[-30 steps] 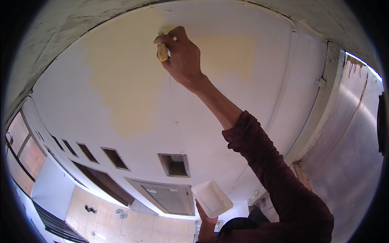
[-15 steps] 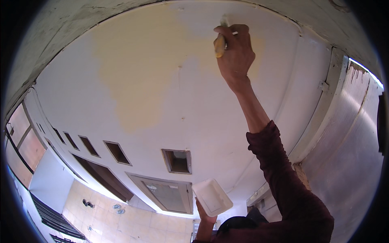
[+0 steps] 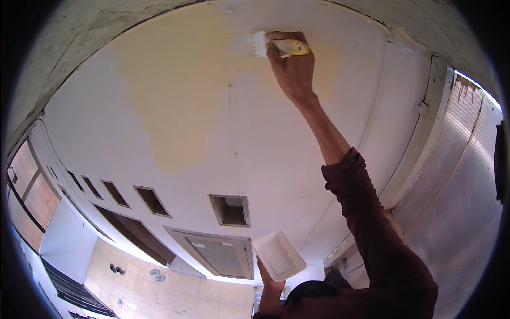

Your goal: The person paints a ceiling using a paintbrush and a small container of paint. They repeatedly dip the brush into the container and apply paint to the ceiling surface, working across different sections.

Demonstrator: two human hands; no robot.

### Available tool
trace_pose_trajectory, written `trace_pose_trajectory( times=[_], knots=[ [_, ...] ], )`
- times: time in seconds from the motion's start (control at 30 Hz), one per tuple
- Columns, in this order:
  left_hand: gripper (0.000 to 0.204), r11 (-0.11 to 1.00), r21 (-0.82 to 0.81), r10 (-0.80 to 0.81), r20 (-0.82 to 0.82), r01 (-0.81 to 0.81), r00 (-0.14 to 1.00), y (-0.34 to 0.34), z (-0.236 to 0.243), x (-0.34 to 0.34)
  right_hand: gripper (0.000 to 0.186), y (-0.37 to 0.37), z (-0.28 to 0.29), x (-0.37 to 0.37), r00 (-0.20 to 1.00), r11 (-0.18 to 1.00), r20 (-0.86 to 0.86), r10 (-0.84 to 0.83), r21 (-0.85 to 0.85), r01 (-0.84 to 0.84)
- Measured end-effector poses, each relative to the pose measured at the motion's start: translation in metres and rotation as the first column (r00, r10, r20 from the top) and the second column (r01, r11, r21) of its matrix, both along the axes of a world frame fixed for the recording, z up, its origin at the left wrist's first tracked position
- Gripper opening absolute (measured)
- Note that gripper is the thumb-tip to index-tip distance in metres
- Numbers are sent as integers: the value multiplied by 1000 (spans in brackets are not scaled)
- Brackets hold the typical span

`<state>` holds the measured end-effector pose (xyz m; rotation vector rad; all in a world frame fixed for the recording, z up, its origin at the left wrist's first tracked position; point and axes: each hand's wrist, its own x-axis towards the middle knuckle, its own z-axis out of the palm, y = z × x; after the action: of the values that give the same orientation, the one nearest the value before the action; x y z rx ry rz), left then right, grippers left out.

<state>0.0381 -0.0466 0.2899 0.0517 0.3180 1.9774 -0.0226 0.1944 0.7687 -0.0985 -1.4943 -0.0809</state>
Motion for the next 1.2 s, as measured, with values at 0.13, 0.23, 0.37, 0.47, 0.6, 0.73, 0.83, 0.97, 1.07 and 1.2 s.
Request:
trace_pose_trajectory(
  times=[0.13, 0.23, 0.37, 0.47, 0.6, 0.73, 0.83, 0.97, 1.07, 1.2],
  knots=[
    [60, 1000, 7, -20, 9, 20, 1000, -1, 0, -2, 18, -14, 10, 53, 950, 949, -70, -305, 65, 310],
    [62, 999, 26, -39, 0, 39, 999, 4, 11, -7, 18, -52, -11, 85, 995, 991, 56, 81, -111, -74],
    [64, 995, 97, -31, -56, 37, 998, 15, 33, -12, 15, -103, -91, 132, 701, 679, 345, 624, -683, -269],
    [66, 988, 143, -42, -88, 54, 995, 23, 59, -14, 18, -115, -170, 146, 432, 610, 540, 722, -792, -28],
    [70, 973, 205, -91, -95, 109, 991, 32, 58, -13, 19, -120, -248, 147, 322, 786, 782, 533, -599, 151],
    [69, 979, 192, -46, -115, 68, 992, 34, 54, -13, 21, -120, -258, 147, 332, 733, 731, 597, -664, 145],
    [64, 972, 221, -73, -30, 78, 997, 35, 53, -10, 21, -116, -264, 150, 336, 764, 739, 584, -640, 79],
    [64, 972, 222, -70, -42, 78, 997, 41, 48, -7, 18, -116, -247, 151, 430, 707, 694, 577, -688, 162],
    [65, 976, 204, -73, -39, 80, 997, 45, 45, -7, 18, -112, -257, 152, 362, 771, 739, 568, -632, 79],
    [65, 967, 227, -110, -53, 119, 993, 47, 45, -11, 17, -110, -259, 154, 448, 735, 688, 571, -672, 94]
  ],
)
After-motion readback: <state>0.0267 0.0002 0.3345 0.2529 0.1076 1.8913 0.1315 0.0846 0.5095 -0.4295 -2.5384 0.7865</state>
